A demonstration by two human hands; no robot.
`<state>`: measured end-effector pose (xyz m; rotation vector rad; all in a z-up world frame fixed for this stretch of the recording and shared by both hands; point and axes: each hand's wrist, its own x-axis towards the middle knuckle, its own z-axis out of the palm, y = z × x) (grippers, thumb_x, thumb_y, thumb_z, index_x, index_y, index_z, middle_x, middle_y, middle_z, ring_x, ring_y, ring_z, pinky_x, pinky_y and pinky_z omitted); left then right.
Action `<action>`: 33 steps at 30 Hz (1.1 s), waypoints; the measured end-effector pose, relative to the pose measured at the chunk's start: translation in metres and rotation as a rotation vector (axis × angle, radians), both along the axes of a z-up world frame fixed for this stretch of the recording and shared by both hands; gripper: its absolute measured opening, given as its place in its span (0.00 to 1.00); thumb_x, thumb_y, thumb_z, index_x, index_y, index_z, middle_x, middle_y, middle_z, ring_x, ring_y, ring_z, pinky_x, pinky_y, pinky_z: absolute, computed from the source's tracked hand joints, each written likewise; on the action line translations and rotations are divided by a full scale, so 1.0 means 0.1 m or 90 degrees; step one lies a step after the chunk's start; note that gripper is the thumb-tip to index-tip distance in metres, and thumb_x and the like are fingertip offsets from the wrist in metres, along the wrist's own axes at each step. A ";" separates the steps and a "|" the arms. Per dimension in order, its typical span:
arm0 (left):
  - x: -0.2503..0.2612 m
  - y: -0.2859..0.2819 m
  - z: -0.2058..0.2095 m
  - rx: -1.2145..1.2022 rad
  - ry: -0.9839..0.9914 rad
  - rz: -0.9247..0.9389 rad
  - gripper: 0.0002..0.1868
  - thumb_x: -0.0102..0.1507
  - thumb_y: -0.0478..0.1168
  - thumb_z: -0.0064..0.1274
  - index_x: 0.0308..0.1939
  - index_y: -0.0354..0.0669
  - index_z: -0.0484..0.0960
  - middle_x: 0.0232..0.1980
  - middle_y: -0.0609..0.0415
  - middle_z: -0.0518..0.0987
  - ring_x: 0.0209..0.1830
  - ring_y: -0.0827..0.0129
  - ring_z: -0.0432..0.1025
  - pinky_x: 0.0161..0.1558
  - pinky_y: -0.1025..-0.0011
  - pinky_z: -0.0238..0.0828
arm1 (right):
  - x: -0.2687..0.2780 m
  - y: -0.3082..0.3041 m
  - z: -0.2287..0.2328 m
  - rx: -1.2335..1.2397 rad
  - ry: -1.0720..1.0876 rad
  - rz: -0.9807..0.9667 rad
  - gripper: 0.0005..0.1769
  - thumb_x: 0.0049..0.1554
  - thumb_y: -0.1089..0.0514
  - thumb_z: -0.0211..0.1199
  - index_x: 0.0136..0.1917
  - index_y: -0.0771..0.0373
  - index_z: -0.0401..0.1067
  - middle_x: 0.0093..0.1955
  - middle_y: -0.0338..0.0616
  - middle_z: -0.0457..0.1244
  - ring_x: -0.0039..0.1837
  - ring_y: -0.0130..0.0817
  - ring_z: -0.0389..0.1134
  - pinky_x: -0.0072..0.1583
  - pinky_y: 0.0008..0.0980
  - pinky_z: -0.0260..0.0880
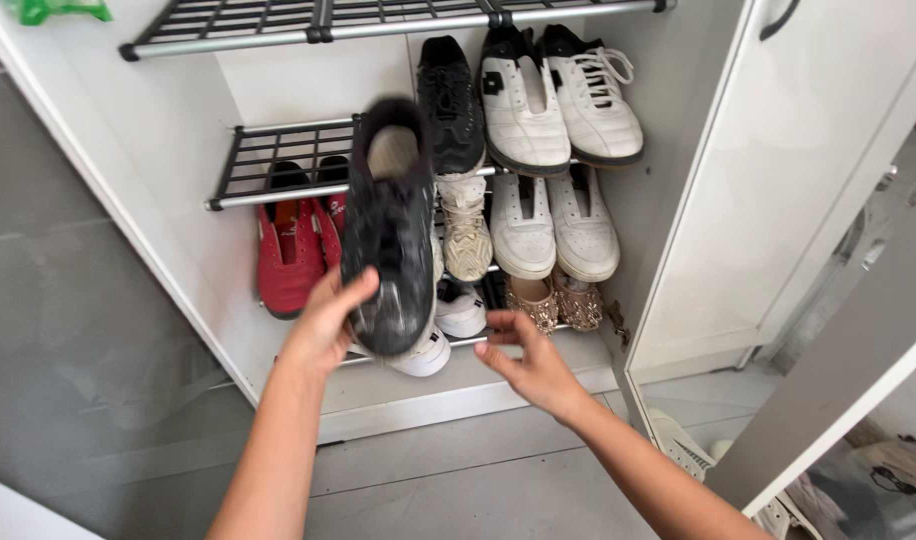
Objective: The person organizes various shoes by picking them up from the floor and placing them onto a multi-tiered shoe rack inside a white cabinet. The person handles sneakers, flats, and sandals, arranging them neatly on the shelves.
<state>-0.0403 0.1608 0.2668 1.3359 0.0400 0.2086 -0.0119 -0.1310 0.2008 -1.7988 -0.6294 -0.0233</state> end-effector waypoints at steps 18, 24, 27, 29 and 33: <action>1.81 -0.17 0.62 -0.068 0.014 0.452 0.61 0.53 0.69 0.68 0.72 0.35 0.53 0.67 0.43 0.66 0.56 0.61 0.72 0.48 0.65 0.75 | -0.25 -0.37 -0.29 -0.179 0.170 0.137 0.25 0.56 0.48 0.66 0.61 0.62 0.68 0.61 0.39 0.64 0.61 0.28 0.69 0.56 0.32 0.75; 1.36 -0.74 0.42 -0.265 0.049 0.256 0.41 0.56 0.58 0.61 0.68 0.45 0.67 0.62 0.48 0.73 0.52 0.57 0.74 0.50 0.58 0.76 | -0.19 -0.42 -0.42 -0.206 0.135 0.145 0.25 0.58 0.46 0.66 0.62 0.62 0.69 0.62 0.41 0.65 0.61 0.30 0.70 0.58 0.30 0.73; 1.44 -0.69 0.41 -0.266 -0.018 0.181 0.28 0.59 0.50 0.58 0.61 0.48 0.71 0.54 0.51 0.80 0.47 0.60 0.79 0.50 0.65 0.78 | -0.18 -0.38 -0.45 -0.223 0.161 0.149 0.25 0.57 0.47 0.65 0.62 0.61 0.69 0.62 0.41 0.65 0.61 0.29 0.69 0.57 0.31 0.75; 1.58 -0.49 0.45 -0.255 -0.046 0.143 0.21 0.62 0.47 0.56 0.57 0.46 0.74 0.50 0.52 0.81 0.45 0.61 0.80 0.49 0.67 0.77 | -0.20 -0.36 -0.48 -0.227 0.173 0.158 0.25 0.57 0.47 0.65 0.62 0.61 0.69 0.62 0.42 0.65 0.61 0.29 0.69 0.57 0.32 0.75; 1.88 -0.07 0.56 -0.233 -0.007 0.076 0.22 0.63 0.48 0.57 0.53 0.35 0.79 0.51 0.42 0.83 0.48 0.61 0.82 0.53 0.68 0.81 | -0.19 -0.39 -0.52 -0.239 0.170 0.162 0.23 0.57 0.47 0.65 0.61 0.61 0.69 0.62 0.41 0.65 0.61 0.30 0.69 0.58 0.32 0.75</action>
